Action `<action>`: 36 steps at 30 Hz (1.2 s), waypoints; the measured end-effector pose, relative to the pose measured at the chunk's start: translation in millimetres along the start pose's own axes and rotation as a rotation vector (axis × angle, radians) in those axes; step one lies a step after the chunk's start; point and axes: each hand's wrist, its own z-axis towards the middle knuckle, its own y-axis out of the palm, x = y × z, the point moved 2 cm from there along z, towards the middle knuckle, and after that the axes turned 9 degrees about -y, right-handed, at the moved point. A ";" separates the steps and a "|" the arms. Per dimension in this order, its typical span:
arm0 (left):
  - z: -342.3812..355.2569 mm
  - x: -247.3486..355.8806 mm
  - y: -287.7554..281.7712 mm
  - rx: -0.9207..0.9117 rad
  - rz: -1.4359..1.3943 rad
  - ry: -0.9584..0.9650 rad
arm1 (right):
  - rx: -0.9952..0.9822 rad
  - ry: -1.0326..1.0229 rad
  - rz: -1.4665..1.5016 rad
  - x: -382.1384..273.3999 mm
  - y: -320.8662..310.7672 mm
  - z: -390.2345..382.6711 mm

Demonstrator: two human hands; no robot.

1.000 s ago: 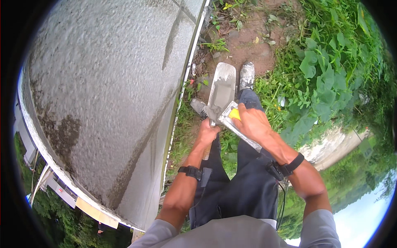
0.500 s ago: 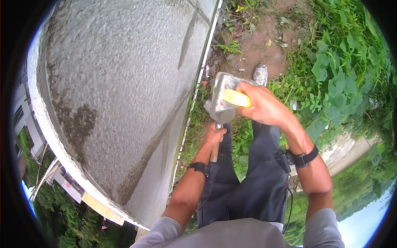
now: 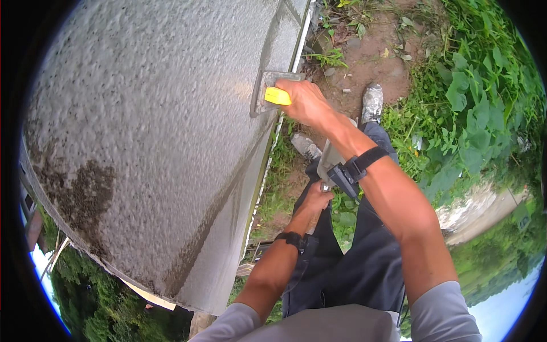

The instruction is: Applying and smoothing plaster on a concrete wall edge using a trowel and a float.

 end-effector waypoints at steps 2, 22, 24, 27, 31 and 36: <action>-0.7 1.2 -0.7 -0.008 -0.004 0.027 | -0.095 0.149 -0.206 4.5 -1.2 -4.6; 4.9 -9.3 -5.0 -0.074 0.136 0.010 | 0.030 0.009 0.008 -29.2 51.1 -71.7; 6.2 -12.0 -5.7 -0.009 0.302 -0.004 | 0.059 -0.065 0.012 -36.5 54.9 -68.3; 8.1 -13.2 -4.7 -0.155 -0.265 0.081 | 0.035 -0.113 0.065 -33.7 72.4 -51.3; 13.5 -17.2 -5.5 -0.100 -0.253 0.118 | 0.030 -0.018 -0.107 -22.5 82.8 -59.1; 15.6 -17.4 -3.7 -0.010 0.053 0.114 | 0.030 0.148 -0.113 -27.0 53.2 -78.6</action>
